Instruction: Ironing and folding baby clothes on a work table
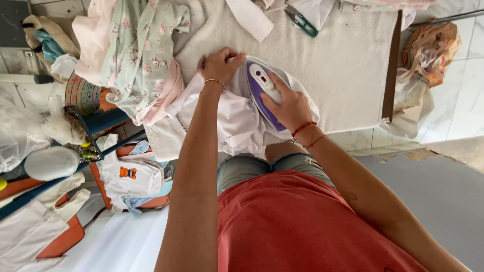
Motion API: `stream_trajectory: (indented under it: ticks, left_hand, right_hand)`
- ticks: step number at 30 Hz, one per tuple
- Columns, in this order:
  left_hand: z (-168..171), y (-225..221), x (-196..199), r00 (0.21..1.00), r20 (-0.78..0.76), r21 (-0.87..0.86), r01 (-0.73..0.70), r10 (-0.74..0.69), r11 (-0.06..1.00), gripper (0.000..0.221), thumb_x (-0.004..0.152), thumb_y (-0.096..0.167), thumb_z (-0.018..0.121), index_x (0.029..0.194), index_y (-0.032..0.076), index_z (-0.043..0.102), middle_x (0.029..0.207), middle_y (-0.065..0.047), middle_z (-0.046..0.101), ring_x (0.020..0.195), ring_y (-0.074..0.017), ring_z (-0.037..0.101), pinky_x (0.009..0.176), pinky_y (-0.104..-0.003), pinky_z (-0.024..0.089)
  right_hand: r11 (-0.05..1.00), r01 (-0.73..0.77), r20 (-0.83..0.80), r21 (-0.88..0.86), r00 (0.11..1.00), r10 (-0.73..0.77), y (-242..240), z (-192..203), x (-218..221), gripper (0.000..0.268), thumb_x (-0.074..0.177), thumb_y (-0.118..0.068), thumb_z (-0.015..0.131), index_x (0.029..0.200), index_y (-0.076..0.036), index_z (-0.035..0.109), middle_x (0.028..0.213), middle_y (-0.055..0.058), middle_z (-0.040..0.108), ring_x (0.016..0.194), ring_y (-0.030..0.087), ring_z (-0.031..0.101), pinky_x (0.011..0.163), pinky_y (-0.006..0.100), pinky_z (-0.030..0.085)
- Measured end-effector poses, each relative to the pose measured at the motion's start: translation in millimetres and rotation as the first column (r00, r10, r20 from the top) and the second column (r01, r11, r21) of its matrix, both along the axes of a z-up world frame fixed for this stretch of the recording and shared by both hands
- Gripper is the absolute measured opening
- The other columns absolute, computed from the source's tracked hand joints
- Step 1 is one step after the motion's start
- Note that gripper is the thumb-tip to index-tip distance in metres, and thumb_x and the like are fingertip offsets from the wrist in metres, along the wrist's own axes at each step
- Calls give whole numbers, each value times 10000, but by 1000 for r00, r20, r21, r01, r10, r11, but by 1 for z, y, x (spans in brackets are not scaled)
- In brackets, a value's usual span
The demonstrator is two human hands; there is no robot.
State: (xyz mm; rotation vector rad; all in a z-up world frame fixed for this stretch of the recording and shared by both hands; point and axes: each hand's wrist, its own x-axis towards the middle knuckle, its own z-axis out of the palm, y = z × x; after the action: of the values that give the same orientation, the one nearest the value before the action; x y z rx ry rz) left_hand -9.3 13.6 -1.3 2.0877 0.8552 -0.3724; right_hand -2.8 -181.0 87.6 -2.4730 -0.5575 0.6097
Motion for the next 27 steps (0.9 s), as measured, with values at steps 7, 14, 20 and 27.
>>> stream_trajectory:
  ticks: [7,14,20,27]
  left_hand:
    - [-1,-4,3,998,59,40,-31,29,999,307,691,585,526,758,296,605,858,65,647,962,-168,567,981,-406,161]
    - [25,-4,9,996,-83,-3,-34,34,999,269,656,546,462,619,290,536,524,148,480,663,20,527,929,-268,136]
    - [17,-3,9,998,-60,24,-4,5,1000,312,642,578,445,660,295,575,581,145,546,742,0,559,915,-310,144]
    - [19,-5,8,999,-47,28,16,-14,999,286,655,567,455,647,301,558,547,144,516,708,5,539,914,-290,137]
  right_hand:
    - [992,17,-83,-124,996,-27,-61,13,-32,499,736,-396,602,1216,-354,476,842,76,643,731,314,607,694,466,494]
    - [997,-70,-95,-10,993,69,-21,13,3,484,796,-381,532,1247,-227,448,796,62,642,582,234,601,602,363,506]
    - [967,-254,-18,-34,967,253,-71,8,3,518,798,-365,539,1264,-172,423,924,44,653,359,111,511,401,267,508]
    - [978,-200,52,-59,978,203,-86,9,38,479,822,-280,584,1259,-129,462,760,109,647,419,159,535,410,287,507]
